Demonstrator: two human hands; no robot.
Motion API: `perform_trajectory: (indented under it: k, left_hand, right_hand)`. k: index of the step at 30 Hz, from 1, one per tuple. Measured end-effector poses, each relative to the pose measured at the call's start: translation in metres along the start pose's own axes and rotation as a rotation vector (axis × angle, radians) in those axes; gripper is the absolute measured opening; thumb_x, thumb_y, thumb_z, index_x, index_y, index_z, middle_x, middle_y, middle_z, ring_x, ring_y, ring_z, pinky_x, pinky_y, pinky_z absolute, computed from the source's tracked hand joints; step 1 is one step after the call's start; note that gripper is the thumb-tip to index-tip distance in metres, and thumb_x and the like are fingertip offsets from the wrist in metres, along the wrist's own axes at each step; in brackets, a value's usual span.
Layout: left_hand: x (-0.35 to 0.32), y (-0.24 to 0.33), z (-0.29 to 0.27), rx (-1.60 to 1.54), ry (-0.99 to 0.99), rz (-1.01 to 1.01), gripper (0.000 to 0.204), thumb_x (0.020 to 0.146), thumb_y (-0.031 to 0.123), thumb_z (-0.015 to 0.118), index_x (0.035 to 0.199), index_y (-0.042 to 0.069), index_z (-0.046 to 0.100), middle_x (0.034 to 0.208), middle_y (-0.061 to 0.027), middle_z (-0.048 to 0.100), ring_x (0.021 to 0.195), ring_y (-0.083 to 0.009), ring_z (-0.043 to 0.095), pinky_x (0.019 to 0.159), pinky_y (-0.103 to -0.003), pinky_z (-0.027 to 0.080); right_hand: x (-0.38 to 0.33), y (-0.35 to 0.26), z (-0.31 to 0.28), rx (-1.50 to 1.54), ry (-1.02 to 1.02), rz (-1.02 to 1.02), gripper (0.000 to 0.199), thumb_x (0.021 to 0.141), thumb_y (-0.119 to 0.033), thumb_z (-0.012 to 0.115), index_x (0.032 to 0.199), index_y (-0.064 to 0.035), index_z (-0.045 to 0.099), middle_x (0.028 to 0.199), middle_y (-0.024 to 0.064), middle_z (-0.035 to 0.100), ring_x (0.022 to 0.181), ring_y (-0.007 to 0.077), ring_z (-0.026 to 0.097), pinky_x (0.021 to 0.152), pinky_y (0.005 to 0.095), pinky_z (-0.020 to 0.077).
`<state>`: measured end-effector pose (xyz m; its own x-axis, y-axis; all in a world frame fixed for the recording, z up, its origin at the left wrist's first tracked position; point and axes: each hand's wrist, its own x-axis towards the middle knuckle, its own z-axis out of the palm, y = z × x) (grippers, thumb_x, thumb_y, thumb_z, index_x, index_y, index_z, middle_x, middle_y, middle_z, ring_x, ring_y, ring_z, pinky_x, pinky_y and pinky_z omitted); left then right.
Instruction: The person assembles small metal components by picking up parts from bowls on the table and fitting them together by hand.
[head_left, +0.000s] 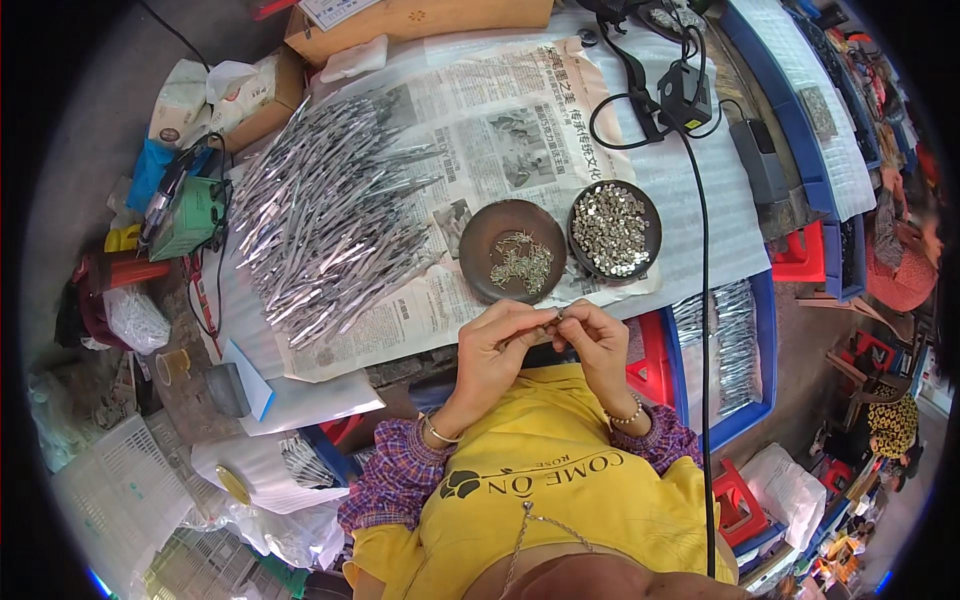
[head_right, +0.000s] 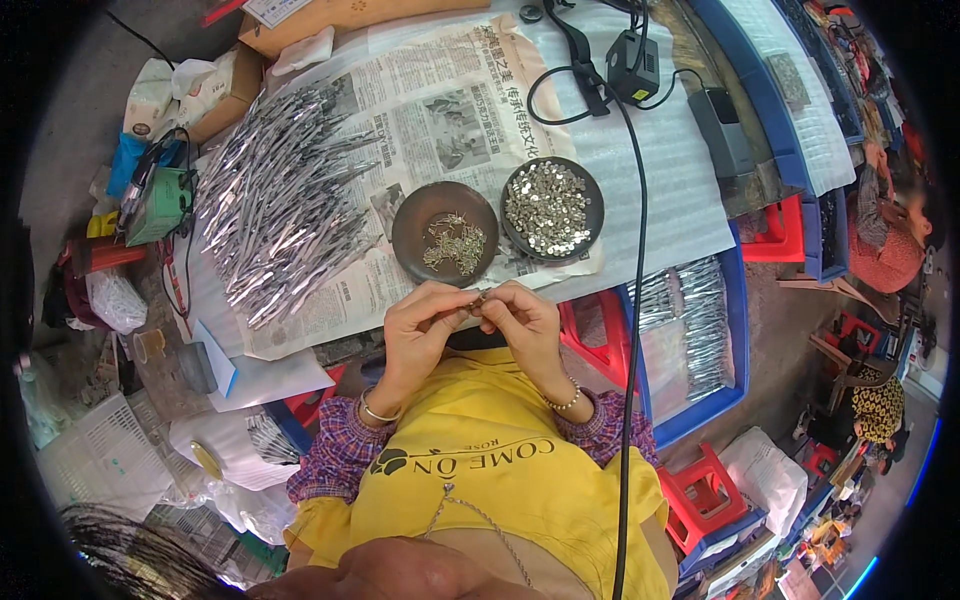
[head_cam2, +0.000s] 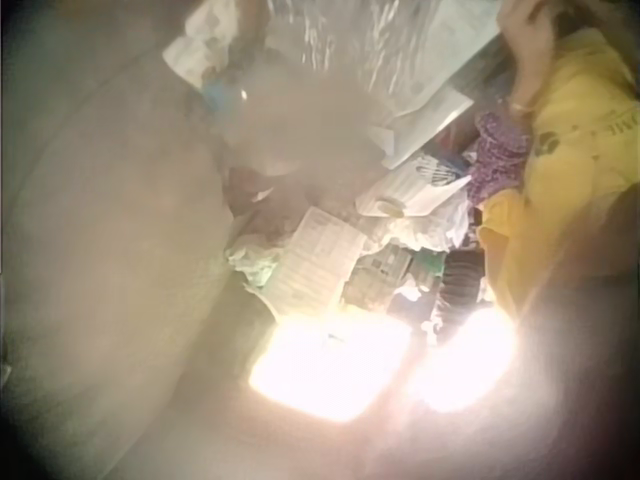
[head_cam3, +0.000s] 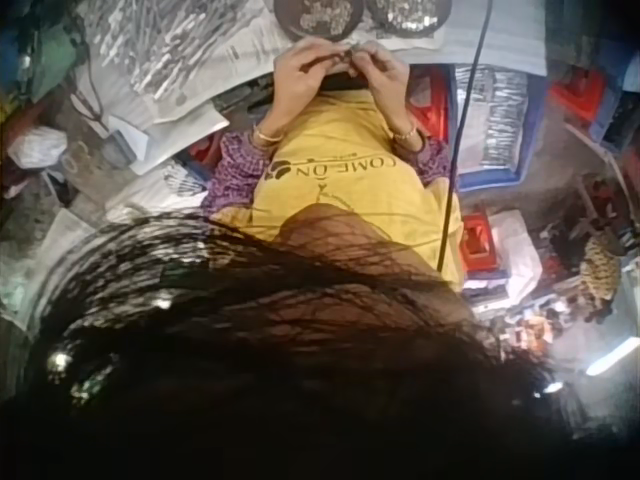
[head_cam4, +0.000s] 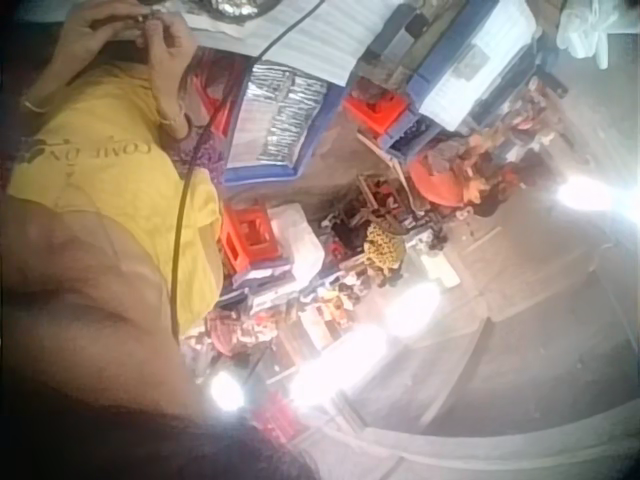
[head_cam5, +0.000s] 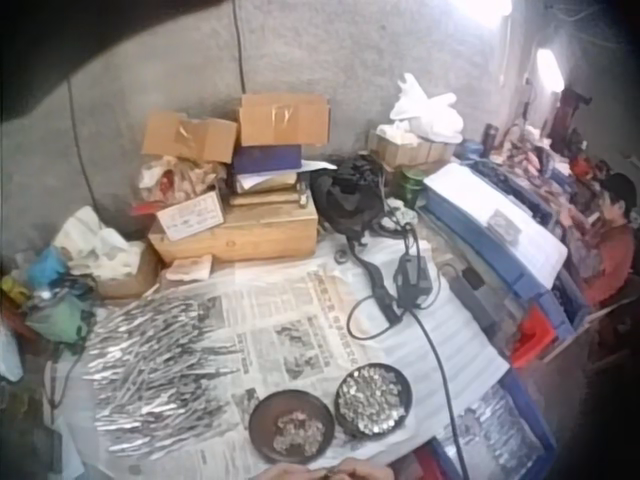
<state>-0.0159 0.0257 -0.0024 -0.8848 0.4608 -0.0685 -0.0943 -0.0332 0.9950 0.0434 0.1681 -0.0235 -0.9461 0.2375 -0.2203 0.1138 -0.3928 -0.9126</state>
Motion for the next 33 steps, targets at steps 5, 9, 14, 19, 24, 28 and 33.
perform_trajectory:
  k: [5, 9, 14, 19, 24, 28, 33]
  left_hand:
    - [-0.003, 0.002, 0.001, -0.005, 0.01, -0.009, 0.022, 0.083, -0.005, 0.056, 0.101, 0.001, 0.066, 0.088, -0.0083, 0.06, 0.08, -0.0135, 0.06, 0.07, -0.022, 0.049]
    - [-0.004, 0.0, -0.001, 0.021, 0.038, -0.056, 0.024, 0.079, -0.009, 0.058, 0.099, 0.0, 0.067, 0.09, -0.0076, 0.061, 0.08, -0.0122, 0.058, 0.068, -0.02, 0.045]
    - [-0.003, -0.002, 0.0, -0.002, 0.039, -0.055, 0.024, 0.079, -0.01, 0.058, 0.098, 0.0, 0.066, 0.09, -0.0078, 0.061, 0.08, -0.0123, 0.058, 0.068, -0.02, 0.045]
    - [-0.002, -0.005, -0.001, -0.008, 0.037, -0.04, 0.024, 0.078, -0.011, 0.057, 0.098, -0.001, 0.066, 0.09, -0.0081, 0.061, 0.08, -0.0125, 0.058, 0.068, -0.02, 0.045]
    - [-0.001, -0.002, 0.0, 0.031, 0.04, -0.002, 0.023, 0.08, -0.006, 0.057, 0.099, 0.002, 0.067, 0.087, -0.0068, 0.061, 0.077, -0.012, 0.059, 0.065, -0.021, 0.046]
    - [-0.001, -0.004, -0.002, 0.089, 0.01, -0.002, 0.023, 0.08, -0.006, 0.056, 0.099, 0.003, 0.067, 0.087, -0.006, 0.061, 0.076, -0.011, 0.058, 0.064, -0.021, 0.045]
    - [0.0, -0.002, -0.001, 0.041, 0.011, -0.061, 0.019, 0.081, -0.003, 0.057, 0.098, 0.001, 0.065, 0.084, -0.004, 0.059, 0.072, -0.0085, 0.054, 0.063, -0.02, 0.041]
  right_hand:
    - [0.001, 0.002, -0.003, -0.007, -0.001, 0.021, 0.01, 0.087, -0.004, 0.058, 0.091, 0.0049, 0.061, 0.082, 0.0061, 0.06, 0.066, 0.0092, 0.056, 0.059, 0.0199, 0.0461]
    - [0.003, -0.004, -0.001, 0.025, 0.029, 0.143, 0.01, 0.086, -0.003, 0.059, 0.091, 0.0048, 0.062, 0.077, 0.0051, 0.061, 0.065, 0.009, 0.056, 0.058, 0.0198, 0.0459]
    - [0.004, -0.006, 0.001, 0.046, 0.035, 0.157, 0.009, 0.086, -0.004, 0.059, 0.087, 0.0047, 0.062, 0.076, 0.006, 0.061, 0.063, 0.0094, 0.056, 0.056, 0.0204, 0.0456]
    - [0.004, -0.009, 0.004, -0.187, 0.005, -0.015, 0.007, 0.082, 0.002, 0.061, 0.087, 0.0063, 0.063, 0.078, 0.0051, 0.059, 0.065, 0.0085, 0.055, 0.056, 0.0191, 0.0447]
    - [0.005, -0.006, 0.0, -0.171, -0.005, 0.007, 0.01, 0.08, 0.003, 0.063, 0.089, 0.0061, 0.063, 0.08, 0.0049, 0.059, 0.066, 0.0078, 0.056, 0.057, 0.019, 0.0451]
    - [0.008, -0.004, -0.003, -0.056, 0.076, 0.049, 0.019, 0.082, 0.0, 0.062, 0.1, 0.0042, 0.061, 0.086, 0.004, 0.061, 0.073, 0.0072, 0.058, 0.063, 0.0188, 0.0476]
    - [0.014, -0.011, -0.005, 0.033, 0.139, 0.155, 0.014, 0.084, -0.003, 0.06, 0.097, 0.0015, 0.057, 0.086, 0.0045, 0.059, 0.071, 0.0085, 0.056, 0.063, 0.0203, 0.045]
